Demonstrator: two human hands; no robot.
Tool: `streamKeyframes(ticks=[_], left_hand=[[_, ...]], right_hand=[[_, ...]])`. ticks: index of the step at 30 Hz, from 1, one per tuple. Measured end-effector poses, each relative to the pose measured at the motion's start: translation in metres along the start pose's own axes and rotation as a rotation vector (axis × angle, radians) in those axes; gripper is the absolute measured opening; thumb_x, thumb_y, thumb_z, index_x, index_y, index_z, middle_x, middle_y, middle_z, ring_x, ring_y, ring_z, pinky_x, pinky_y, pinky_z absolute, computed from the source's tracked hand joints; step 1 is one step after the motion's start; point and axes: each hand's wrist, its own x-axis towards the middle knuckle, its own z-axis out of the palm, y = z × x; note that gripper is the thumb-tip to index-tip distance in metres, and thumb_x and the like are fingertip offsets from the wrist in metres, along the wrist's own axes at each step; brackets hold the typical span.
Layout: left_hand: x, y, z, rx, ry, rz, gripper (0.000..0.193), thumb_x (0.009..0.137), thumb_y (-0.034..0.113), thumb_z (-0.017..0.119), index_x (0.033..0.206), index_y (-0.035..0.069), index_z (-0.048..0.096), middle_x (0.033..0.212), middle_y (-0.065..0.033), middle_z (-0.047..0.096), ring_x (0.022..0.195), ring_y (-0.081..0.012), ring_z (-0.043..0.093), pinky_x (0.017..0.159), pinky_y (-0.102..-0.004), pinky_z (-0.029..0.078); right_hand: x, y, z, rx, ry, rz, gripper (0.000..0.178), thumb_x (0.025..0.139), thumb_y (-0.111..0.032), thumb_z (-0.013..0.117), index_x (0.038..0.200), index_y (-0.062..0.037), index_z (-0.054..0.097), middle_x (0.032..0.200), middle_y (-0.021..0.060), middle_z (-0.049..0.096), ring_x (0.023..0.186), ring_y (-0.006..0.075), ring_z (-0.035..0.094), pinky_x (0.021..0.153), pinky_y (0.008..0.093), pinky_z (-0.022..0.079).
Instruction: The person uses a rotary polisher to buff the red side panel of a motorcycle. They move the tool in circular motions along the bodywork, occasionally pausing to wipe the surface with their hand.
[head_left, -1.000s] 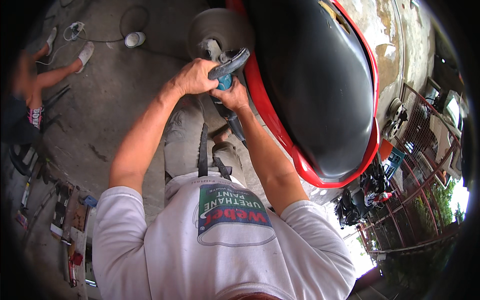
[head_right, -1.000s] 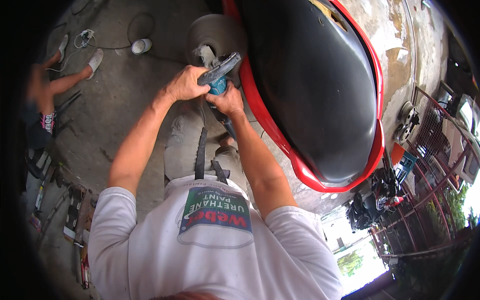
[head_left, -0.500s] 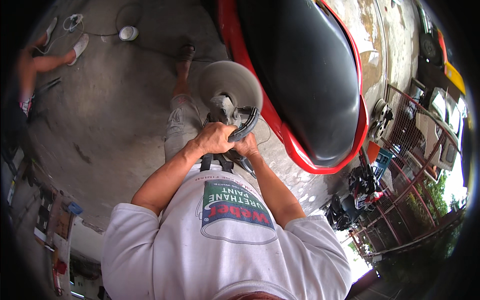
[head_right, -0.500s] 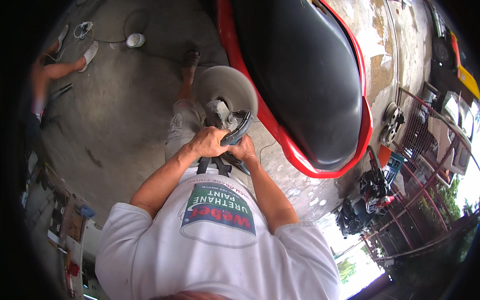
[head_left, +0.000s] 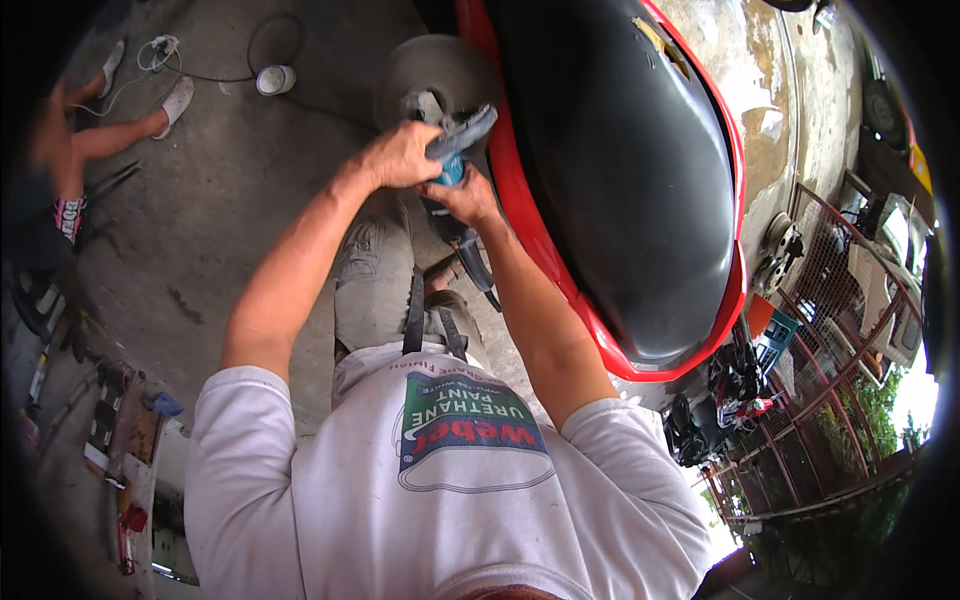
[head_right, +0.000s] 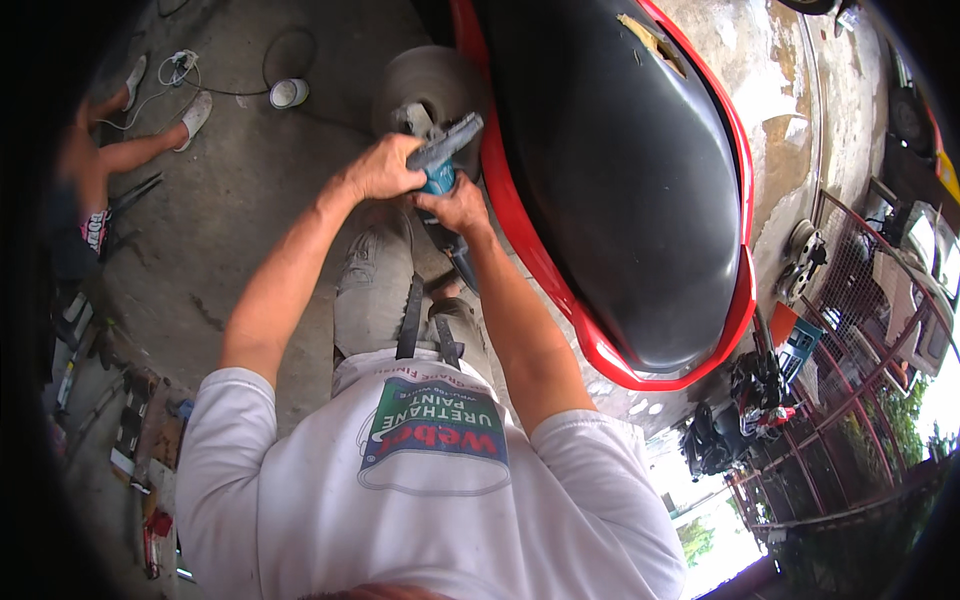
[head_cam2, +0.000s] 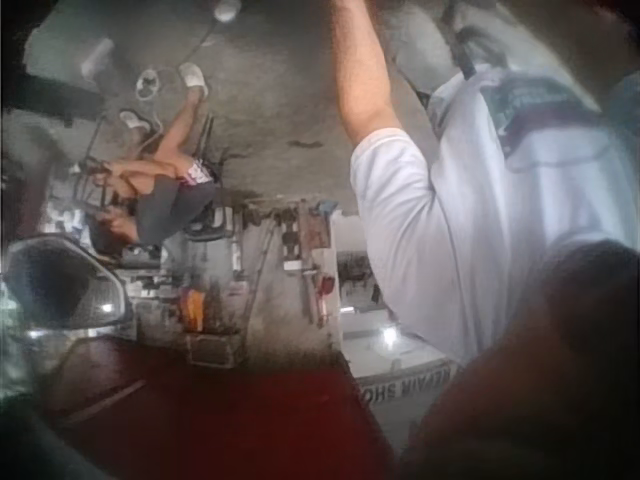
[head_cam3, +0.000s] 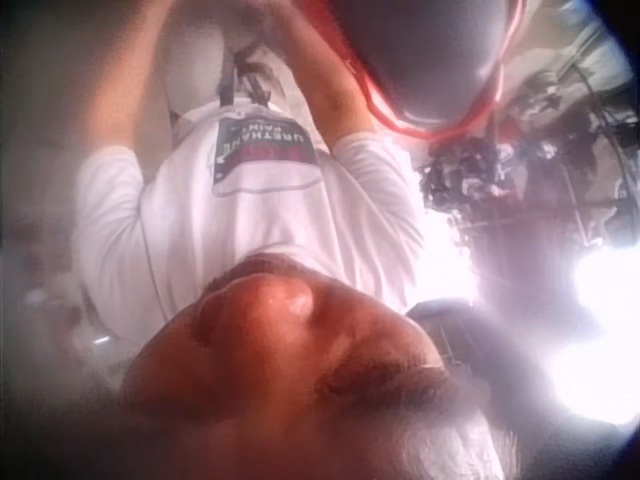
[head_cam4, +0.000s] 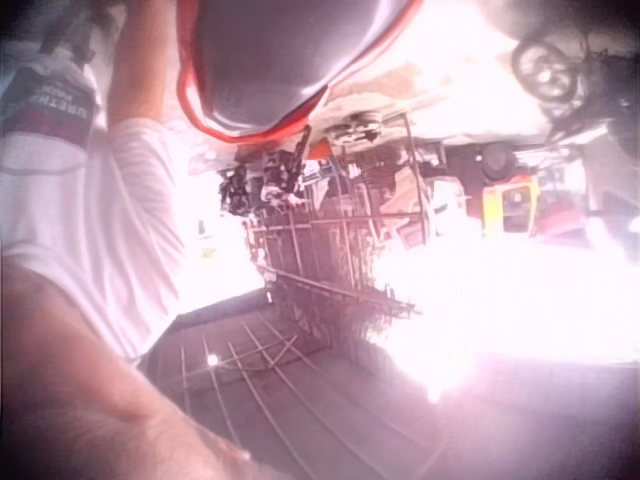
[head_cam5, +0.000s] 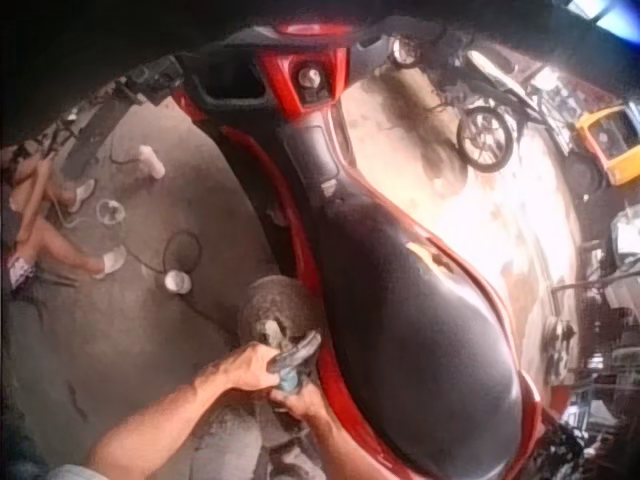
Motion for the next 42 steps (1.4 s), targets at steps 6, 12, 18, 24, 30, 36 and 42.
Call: streamKeyframes(ticks=[6, 12, 18, 24, 30, 36, 42], left_hand=[[-0.004, 0.001, 0.002, -0.024, 0.038, -0.013, 0.033, 0.079, 0.02, 0.073, 0.102, -0.004, 0.072, 0.084, -0.021, 0.073, 0.077, -0.0271, 0.072, 0.077, -0.0431, 0.057], [-0.088, 0.033, 0.1, -0.075, 0.06, -0.017, 0.026, 0.083, 0.016, 0.077, 0.099, -0.003, 0.071, 0.086, -0.0248, 0.073, 0.078, -0.0351, 0.074, 0.074, -0.0451, 0.057], [-0.149, 0.073, 0.228, -0.046, 0.058, -0.046, 0.022, 0.086, 0.018, 0.075, 0.099, 0.001, 0.071, 0.088, -0.0289, 0.073, 0.091, -0.0495, 0.074, 0.075, -0.0531, 0.059], [-0.178, 0.112, 0.323, -0.045, -0.149, 0.058, 0.026, 0.086, 0.02, 0.072, 0.102, 0.0, 0.069, 0.091, -0.0301, 0.074, 0.091, -0.0521, 0.072, 0.08, -0.0584, 0.057], [-0.178, 0.147, 0.339, 0.095, -0.311, 0.058, 0.027, 0.086, 0.021, 0.071, 0.1, -0.002, 0.071, 0.094, -0.0326, 0.074, 0.095, -0.052, 0.073, 0.086, -0.0585, 0.058], [-0.166, 0.143, 0.308, 0.137, -0.213, 0.012, 0.028, 0.085, 0.022, 0.072, 0.1, -0.002, 0.071, 0.095, -0.0318, 0.075, 0.097, -0.0518, 0.073, 0.088, -0.0585, 0.057], [-0.14, 0.105, 0.226, 0.096, -0.099, -0.084, 0.027, 0.082, 0.018, 0.074, 0.101, -0.001, 0.07, 0.093, -0.0296, 0.074, 0.094, -0.0497, 0.074, 0.083, -0.0551, 0.058]], right_hand=[[-0.005, -0.006, -0.009, 0.012, -0.11, 0.035, 0.11, 0.06, -0.062, 0.097, 0.137, 0.0086, 0.061, 0.121, 0.0253, 0.076, 0.113, 0.0348, 0.076, 0.1, 0.043, 0.06], [-0.08, 0.08, 0.005, -0.057, -0.075, -0.014, 0.103, 0.058, -0.055, 0.095, 0.139, -0.001, 0.063, 0.124, 0.0274, 0.075, 0.12, 0.0428, 0.072, 0.103, 0.0481, 0.056], [-0.173, 0.2, 0.0, 0.068, -0.104, -0.128, 0.101, 0.056, -0.054, 0.095, 0.137, -0.0021, 0.064, 0.122, 0.0241, 0.077, 0.119, 0.0418, 0.073, 0.103, 0.0471, 0.055], [-0.273, 0.296, -0.01, 0.103, -0.05, -0.047, 0.083, 0.064, -0.051, 0.095, 0.129, -0.0047, 0.071, 0.118, 0.0189, 0.079, 0.113, 0.0304, 0.076, 0.1, 0.0433, 0.056], [-0.301, 0.345, 0.006, 0.237, 0.045, -0.124, 0.062, 0.076, -0.043, 0.088, 0.12, -0.0028, 0.073, 0.113, 0.0158, 0.08, 0.108, 0.0263, 0.076, 0.095, 0.043, 0.057], [-0.266, 0.302, 0.004, 0.319, 0.004, -0.162, 0.063, 0.075, -0.036, 0.091, 0.124, -0.0018, 0.071, 0.116, 0.0135, 0.079, 0.11, 0.0206, 0.072, 0.098, 0.041, 0.056], [-0.186, 0.218, 0.006, 0.229, -0.086, -0.206, 0.078, 0.067, -0.043, 0.094, 0.128, -0.0006, 0.069, 0.115, 0.0166, 0.078, 0.108, 0.026, 0.074, 0.099, 0.0419, 0.056]])
